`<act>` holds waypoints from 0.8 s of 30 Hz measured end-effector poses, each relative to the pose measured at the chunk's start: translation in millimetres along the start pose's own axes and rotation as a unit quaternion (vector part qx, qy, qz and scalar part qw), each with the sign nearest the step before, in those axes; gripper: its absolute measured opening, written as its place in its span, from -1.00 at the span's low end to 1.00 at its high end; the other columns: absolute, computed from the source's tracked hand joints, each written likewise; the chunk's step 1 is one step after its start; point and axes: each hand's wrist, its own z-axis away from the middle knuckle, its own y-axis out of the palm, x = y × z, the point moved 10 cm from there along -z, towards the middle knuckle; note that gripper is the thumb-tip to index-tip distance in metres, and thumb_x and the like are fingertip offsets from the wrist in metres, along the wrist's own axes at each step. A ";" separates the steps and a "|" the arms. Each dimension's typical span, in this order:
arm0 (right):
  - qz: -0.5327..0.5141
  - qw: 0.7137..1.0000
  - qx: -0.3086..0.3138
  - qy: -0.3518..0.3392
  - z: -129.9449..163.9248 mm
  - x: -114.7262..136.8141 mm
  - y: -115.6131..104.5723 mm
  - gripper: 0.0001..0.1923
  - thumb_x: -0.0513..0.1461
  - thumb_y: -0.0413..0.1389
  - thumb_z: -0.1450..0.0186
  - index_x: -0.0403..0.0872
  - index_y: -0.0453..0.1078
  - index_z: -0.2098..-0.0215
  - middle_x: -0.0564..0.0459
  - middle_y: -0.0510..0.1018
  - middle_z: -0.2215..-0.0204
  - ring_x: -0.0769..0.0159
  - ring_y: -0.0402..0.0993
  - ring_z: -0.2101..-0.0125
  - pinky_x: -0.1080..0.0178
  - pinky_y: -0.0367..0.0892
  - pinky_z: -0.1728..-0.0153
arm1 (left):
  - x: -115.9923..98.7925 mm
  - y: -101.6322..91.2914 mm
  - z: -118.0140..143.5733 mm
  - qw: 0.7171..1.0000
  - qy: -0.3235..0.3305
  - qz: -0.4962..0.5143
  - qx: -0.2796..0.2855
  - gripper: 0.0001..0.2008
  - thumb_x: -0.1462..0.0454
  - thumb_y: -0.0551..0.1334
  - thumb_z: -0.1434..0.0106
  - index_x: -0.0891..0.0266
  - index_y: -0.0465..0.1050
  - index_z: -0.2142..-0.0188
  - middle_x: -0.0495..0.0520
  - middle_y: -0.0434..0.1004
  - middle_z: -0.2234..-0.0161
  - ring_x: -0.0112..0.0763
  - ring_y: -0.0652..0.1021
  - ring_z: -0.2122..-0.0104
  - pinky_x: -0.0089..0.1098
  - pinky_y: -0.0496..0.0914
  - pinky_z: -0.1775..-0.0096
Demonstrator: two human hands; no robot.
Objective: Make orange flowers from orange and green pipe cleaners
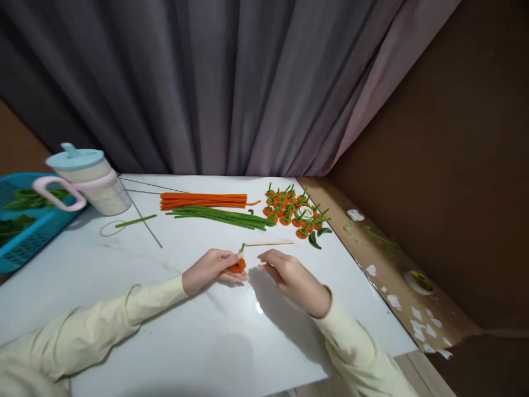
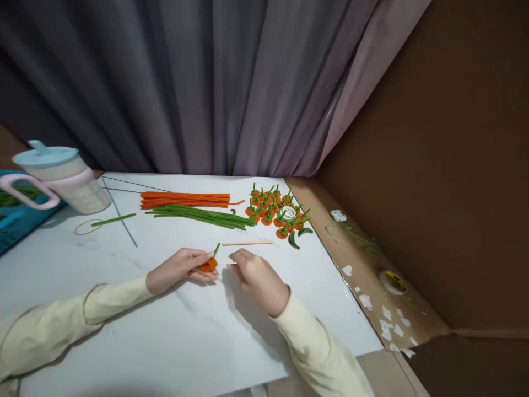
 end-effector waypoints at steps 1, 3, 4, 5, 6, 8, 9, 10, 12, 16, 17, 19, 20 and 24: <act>-0.003 1.000 -0.005 -0.005 10.6 9.6 -9.3 -0.84 -0.34 -0.04 -0.33 -0.13 0.35 0.18 -0.12 0.53 0.26 0.20 0.49 0.27 0.21 0.37 0.27 | 4.0 0.1 5.5 1.000 -0.018 0.018 -0.003 -0.49 -0.08 0.23 -0.13 0.41 0.47 0.36 0.26 0.62 0.37 -0.30 0.62 0.36 -0.44 0.51 0.27; -0.036 0.999 -0.032 0.001 32.8 26.2 -23.8 -0.84 -0.28 -0.04 -0.36 -0.08 0.36 0.17 -0.08 0.53 0.25 0.25 0.49 0.27 0.25 0.38 0.27 | 9.4 -1.4 18.7 0.999 -0.026 0.024 -0.014 -0.46 -0.10 0.22 -0.12 0.43 0.46 0.41 0.26 0.61 0.44 -0.36 0.62 0.45 -0.51 0.49 0.38; -0.052 0.997 -0.050 0.005 42.4 33.0 -27.2 -0.84 -0.26 -0.04 -0.36 -0.07 0.36 0.18 -0.06 0.53 0.26 0.27 0.49 0.30 0.26 0.39 0.29 | 11.6 -1.5 25.6 0.999 -0.022 0.020 -0.017 -0.45 -0.11 0.22 -0.12 0.43 0.45 0.43 0.24 0.60 0.48 -0.39 0.60 0.51 -0.53 0.48 0.44; -0.069 0.995 -0.067 0.022 49.7 36.3 -27.1 -0.84 -0.24 -0.04 -0.37 -0.06 0.37 0.18 -0.05 0.53 0.25 0.29 0.49 0.32 0.28 0.41 0.31 | 13.4 -1.2 32.2 1.000 -0.015 0.013 -0.018 -0.44 -0.13 0.21 -0.11 0.42 0.43 0.45 0.23 0.59 0.52 -0.41 0.58 0.57 -0.54 0.45 0.51; -0.088 0.992 -0.085 0.037 54.1 38.5 -23.9 -0.83 -0.22 -0.03 -0.36 -0.06 0.36 0.17 -0.06 0.52 0.23 0.31 0.49 0.34 0.30 0.42 0.36 | 15.3 0.0 38.1 1.000 -0.009 0.005 -0.017 -0.43 -0.15 0.20 -0.10 0.41 0.41 0.48 0.22 0.57 0.57 -0.43 0.55 0.63 -0.54 0.41 0.58; -0.132 0.984 -0.116 0.040 53.8 44.4 -10.5 -0.77 -0.20 0.04 -0.32 -0.06 0.33 0.06 -0.09 0.49 0.15 0.29 0.50 0.30 0.33 0.45 0.45 | 17.2 4.7 46.8 1.000 0.013 -0.024 -0.004 -0.39 -0.21 0.17 -0.06 0.37 0.34 0.52 0.15 0.51 0.67 -0.45 0.47 0.75 -0.57 0.25 0.75; -0.150 0.981 -0.119 0.028 49.3 49.0 -0.1 -0.72 -0.21 0.06 -0.30 -0.05 0.30 0.02 -0.11 0.46 0.10 0.28 0.49 0.26 0.34 0.46 0.47 | 16.3 7.1 49.7 0.999 0.032 -0.036 0.003 -0.38 -0.22 0.15 -0.06 0.36 0.33 0.54 0.13 0.49 0.70 -0.48 0.44 0.78 -0.59 0.16 0.78; -0.158 0.979 -0.129 0.012 44.0 53.4 8.2 -0.68 -0.22 0.07 -0.29 -0.05 0.28 -0.02 -0.12 0.44 0.08 0.28 0.49 0.25 0.33 0.47 0.46 | 16.5 7.7 51.8 0.998 0.043 -0.042 0.001 -0.38 -0.23 0.13 -0.06 0.36 0.31 0.55 0.11 0.47 0.72 -0.51 0.41 0.80 -0.61 0.12 0.79; -0.157 0.976 -0.149 -0.019 34.0 60.5 22.7 -0.67 -0.26 0.05 -0.29 -0.04 0.27 -0.03 -0.13 0.44 0.08 0.28 0.49 0.27 0.30 0.49 0.42 | 16.1 8.7 54.6 0.997 0.064 -0.048 -0.001 -0.36 -0.25 0.11 -0.06 0.36 0.32 0.54 0.08 0.45 0.73 -0.55 0.37 0.83 -0.62 0.07 0.80; -0.111 0.972 -0.194 -0.069 29.8 70.0 35.4 -0.69 -0.33 -0.01 -0.31 -0.04 0.30 -0.01 -0.12 0.47 0.13 0.27 0.49 0.25 0.21 0.48 0.26 | 11.7 9.0 62.6 0.995 0.085 -0.044 -0.004 -0.27 -0.31 -0.02 -0.07 0.38 0.34 0.56 0.14 0.45 0.71 -0.54 0.37 0.82 -0.59 0.08 0.79; -0.097 0.971 -0.201 -0.082 31.2 72.5 36.4 -0.70 -0.35 -0.03 -0.31 -0.04 0.32 0.01 -0.11 0.48 0.15 0.26 0.48 0.23 0.20 0.46 0.22 | 10.3 8.7 65.8 0.996 0.084 -0.035 -0.005 -0.25 -0.32 -0.06 -0.07 0.38 0.34 0.53 0.15 0.47 0.69 -0.51 0.39 0.80 -0.58 0.11 0.78; -0.073 0.969 -0.213 -0.101 34.7 76.4 36.3 -0.71 -0.37 -0.06 -0.32 -0.04 0.35 0.05 -0.10 0.50 0.18 0.24 0.48 0.20 0.20 0.45 0.20 | 6.7 8.9 73.7 0.996 0.088 -0.014 -0.003 -0.27 -0.31 -0.07 -0.08 0.36 0.34 0.43 0.15 0.50 0.60 -0.46 0.45 0.73 -0.55 0.19 0.75; -0.065 0.968 -0.218 -0.105 36.2 77.6 35.5 -0.71 -0.37 -0.07 -0.33 -0.04 0.36 0.06 -0.10 0.51 0.19 0.24 0.47 0.19 0.20 0.44 0.20 | 3.9 9.6 78.1 0.995 0.101 -0.012 -0.001 -0.31 -0.29 -0.03 -0.09 0.35 0.34 0.38 0.14 0.51 0.53 -0.45 0.48 0.68 -0.55 0.23 0.72; -0.052 0.970 -0.212 -0.107 37.9 79.9 36.8 -0.76 -0.36 -0.09 -0.34 -0.06 0.35 0.12 -0.08 0.53 0.26 0.25 0.49 0.25 0.24 0.44 0.26 | 3.0 13.4 89.0 0.984 0.161 -0.075 -0.006 -0.48 -0.12 0.23 -0.07 0.31 0.29 0.29 0.07 0.47 0.40 -0.46 0.51 0.52 -0.55 0.30 0.62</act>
